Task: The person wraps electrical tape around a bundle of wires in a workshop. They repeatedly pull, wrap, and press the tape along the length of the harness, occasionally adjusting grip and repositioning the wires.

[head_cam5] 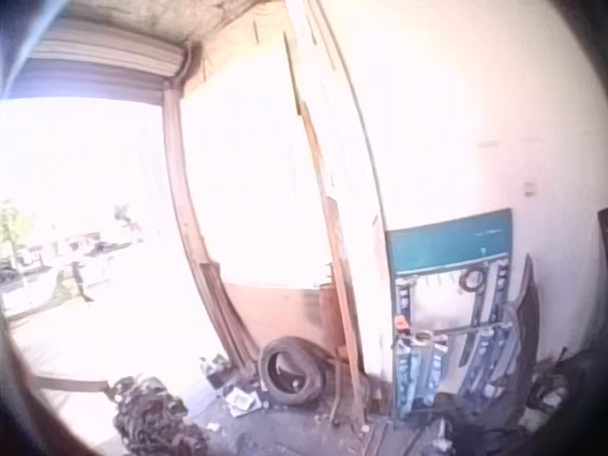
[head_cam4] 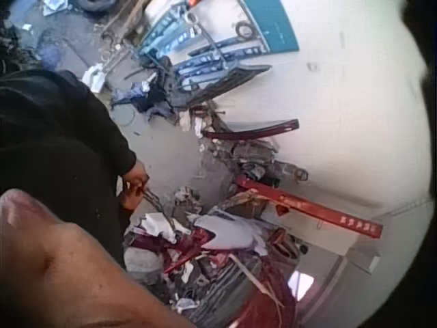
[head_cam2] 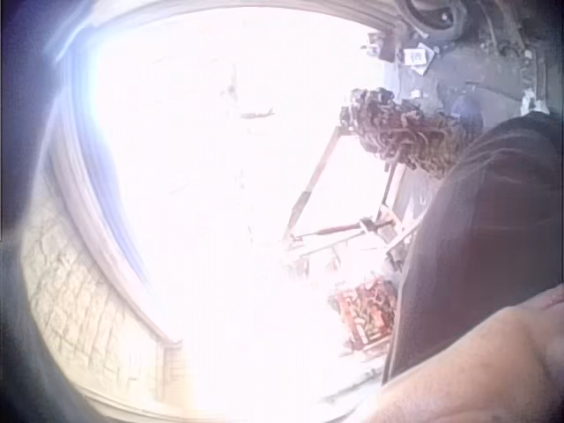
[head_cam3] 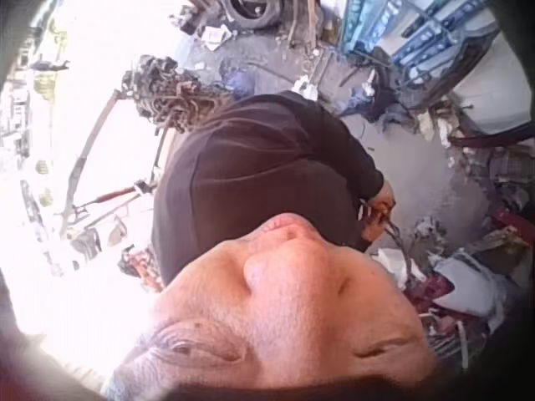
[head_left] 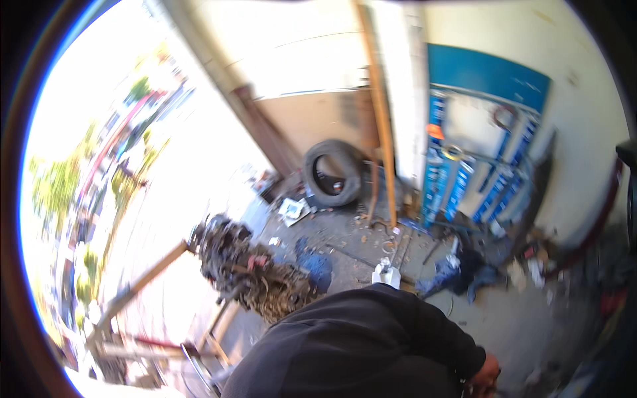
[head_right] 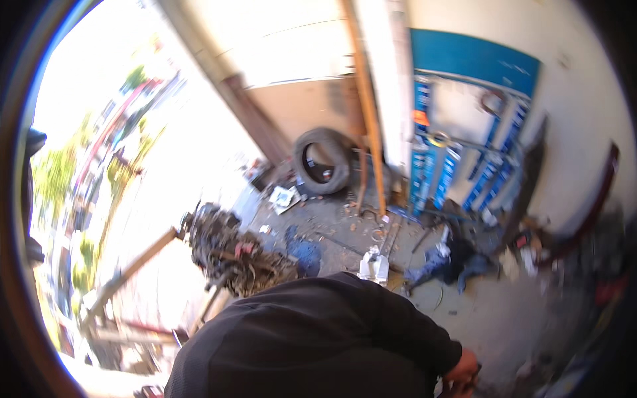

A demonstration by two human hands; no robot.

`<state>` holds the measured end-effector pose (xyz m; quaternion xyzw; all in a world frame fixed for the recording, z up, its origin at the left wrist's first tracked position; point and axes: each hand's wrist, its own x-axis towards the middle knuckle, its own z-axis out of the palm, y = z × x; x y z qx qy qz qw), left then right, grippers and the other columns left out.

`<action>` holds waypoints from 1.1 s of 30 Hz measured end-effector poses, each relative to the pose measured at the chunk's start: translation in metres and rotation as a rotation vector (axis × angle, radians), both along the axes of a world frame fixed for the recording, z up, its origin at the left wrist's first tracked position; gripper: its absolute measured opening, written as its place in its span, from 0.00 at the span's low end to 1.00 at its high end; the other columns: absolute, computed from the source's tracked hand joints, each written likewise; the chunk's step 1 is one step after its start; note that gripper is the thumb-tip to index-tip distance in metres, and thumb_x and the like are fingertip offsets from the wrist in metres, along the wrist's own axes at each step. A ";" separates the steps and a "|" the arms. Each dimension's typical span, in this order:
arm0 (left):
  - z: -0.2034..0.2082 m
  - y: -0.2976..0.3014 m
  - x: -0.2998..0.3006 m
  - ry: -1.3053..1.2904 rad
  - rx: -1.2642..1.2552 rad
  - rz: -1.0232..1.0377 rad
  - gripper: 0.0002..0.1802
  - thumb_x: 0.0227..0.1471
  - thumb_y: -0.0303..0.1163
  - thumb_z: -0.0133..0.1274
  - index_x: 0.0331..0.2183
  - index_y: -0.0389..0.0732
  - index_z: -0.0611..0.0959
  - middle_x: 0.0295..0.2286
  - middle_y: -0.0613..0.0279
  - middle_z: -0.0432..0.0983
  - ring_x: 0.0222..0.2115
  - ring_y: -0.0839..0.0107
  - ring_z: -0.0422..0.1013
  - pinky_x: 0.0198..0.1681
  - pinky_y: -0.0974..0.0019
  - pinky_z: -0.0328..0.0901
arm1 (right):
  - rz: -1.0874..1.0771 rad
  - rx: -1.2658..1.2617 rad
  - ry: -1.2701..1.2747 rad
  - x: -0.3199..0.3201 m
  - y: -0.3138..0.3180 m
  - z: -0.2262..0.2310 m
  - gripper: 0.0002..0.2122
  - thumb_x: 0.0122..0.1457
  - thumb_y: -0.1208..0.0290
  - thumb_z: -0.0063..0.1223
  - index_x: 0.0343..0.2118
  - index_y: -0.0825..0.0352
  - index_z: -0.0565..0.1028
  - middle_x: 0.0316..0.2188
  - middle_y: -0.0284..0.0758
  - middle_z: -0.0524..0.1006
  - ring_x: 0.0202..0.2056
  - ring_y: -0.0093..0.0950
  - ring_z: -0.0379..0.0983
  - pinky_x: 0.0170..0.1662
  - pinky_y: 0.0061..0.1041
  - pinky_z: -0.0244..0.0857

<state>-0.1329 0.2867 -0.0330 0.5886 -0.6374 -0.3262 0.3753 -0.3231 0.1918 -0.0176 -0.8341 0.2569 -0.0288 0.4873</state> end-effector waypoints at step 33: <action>0.090 0.023 0.011 -0.166 0.007 0.133 0.13 0.62 0.31 0.59 0.47 0.39 0.80 0.27 0.44 0.82 0.30 0.40 0.79 0.32 0.45 0.72 | -0.506 0.118 -0.132 0.010 0.014 0.089 0.14 0.60 0.65 0.66 0.38 0.72 0.76 0.35 0.43 0.75 0.37 0.40 0.75 0.43 0.38 0.69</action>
